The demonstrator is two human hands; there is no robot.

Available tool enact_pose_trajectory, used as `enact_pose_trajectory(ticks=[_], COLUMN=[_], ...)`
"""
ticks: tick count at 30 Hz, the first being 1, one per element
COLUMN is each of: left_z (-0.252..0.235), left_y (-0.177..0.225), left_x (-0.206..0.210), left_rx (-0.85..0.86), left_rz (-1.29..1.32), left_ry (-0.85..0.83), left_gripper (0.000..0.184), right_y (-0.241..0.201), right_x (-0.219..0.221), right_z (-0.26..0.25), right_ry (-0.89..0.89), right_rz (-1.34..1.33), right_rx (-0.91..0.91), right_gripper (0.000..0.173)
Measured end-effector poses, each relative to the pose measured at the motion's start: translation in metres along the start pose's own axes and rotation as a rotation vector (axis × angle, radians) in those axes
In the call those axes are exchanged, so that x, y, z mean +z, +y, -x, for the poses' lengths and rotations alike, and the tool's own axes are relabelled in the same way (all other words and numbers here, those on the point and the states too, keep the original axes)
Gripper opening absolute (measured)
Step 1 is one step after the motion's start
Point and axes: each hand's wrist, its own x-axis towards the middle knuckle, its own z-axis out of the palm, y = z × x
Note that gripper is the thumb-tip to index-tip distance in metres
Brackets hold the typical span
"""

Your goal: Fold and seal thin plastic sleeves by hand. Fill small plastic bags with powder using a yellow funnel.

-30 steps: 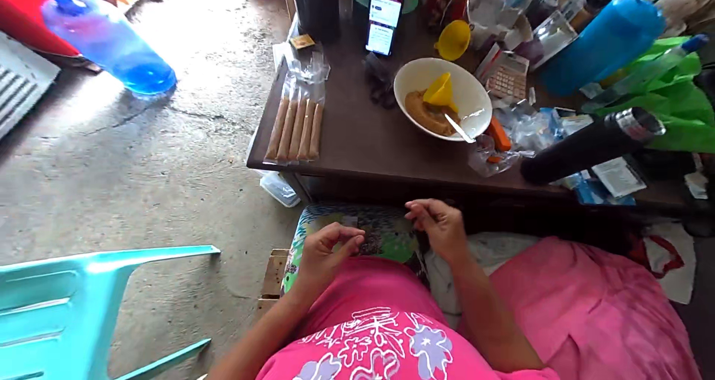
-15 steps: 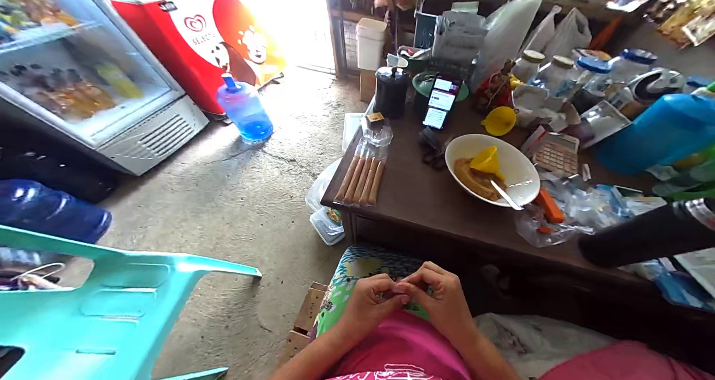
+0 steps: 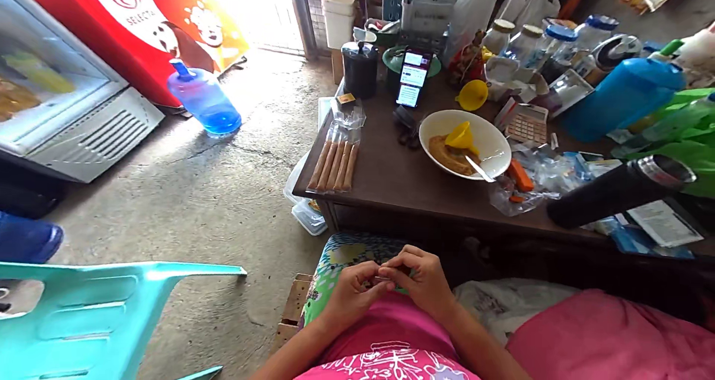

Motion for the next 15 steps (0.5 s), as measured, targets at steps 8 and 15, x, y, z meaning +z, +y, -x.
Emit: enact_pose_trajectory(ticks=[8, 15], left_z=[0.0004, 0.0020], left_y=[0.0013, -0.0025], left_x=[-0.0007, -0.0032], left_rx=[-0.039, -0.021], left_rz=[0.006, 0.059], left_ry=[0.024, -0.024], left_gripper=[0.014, 0.018], right_y=[0.0040, 0.0058], right_x=[0.0011, 0.0039], right_z=[-0.0015, 0.0026], right_ry=[-0.028, 0.044], right_rz=[0.012, 0.053], right_rx=[0.009, -0.041], right_gripper=[0.023, 0.019])
